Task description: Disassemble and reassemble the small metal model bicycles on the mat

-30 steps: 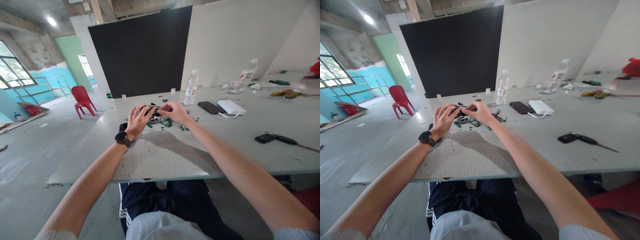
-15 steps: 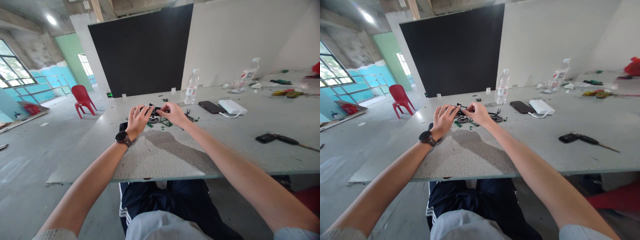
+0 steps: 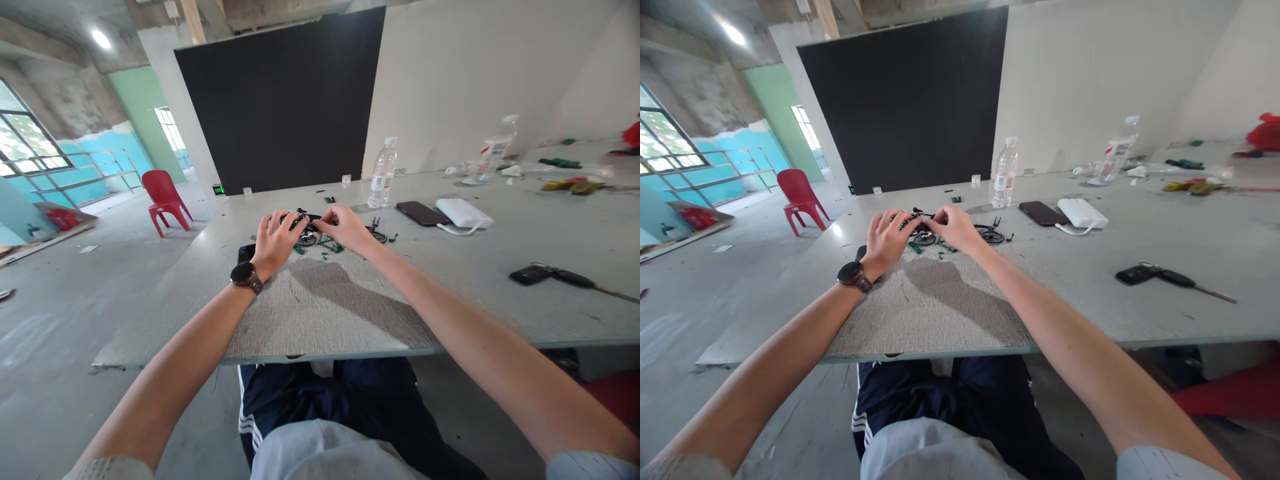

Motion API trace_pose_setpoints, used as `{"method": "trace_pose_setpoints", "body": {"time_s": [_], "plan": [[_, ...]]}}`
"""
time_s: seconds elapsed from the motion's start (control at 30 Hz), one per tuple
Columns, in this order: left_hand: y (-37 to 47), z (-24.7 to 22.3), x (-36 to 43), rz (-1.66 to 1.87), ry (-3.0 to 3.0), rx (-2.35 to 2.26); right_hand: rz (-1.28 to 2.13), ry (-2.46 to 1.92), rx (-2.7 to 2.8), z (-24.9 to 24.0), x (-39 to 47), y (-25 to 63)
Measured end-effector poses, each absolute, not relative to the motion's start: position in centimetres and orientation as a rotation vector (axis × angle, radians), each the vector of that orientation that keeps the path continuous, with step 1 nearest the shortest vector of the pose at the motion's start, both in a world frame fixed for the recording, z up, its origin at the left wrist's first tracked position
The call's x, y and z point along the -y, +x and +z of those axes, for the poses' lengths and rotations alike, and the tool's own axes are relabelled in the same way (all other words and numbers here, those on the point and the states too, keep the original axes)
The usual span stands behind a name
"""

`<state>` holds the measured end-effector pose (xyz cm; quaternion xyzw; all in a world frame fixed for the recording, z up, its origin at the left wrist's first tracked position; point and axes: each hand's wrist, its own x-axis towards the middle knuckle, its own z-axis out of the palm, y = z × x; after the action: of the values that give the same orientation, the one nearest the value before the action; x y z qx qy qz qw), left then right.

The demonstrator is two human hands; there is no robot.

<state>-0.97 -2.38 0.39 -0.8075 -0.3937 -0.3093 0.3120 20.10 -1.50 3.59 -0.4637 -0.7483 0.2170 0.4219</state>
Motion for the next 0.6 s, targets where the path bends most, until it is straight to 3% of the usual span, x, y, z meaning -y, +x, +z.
{"method": "trace_pose_setpoints", "body": {"time_s": [0.6], "plan": [[-0.8,0.4,2.5,-0.712,-2.129,0.965,0.726,-1.234,1.911,3.6,1.1,21.2]]}}
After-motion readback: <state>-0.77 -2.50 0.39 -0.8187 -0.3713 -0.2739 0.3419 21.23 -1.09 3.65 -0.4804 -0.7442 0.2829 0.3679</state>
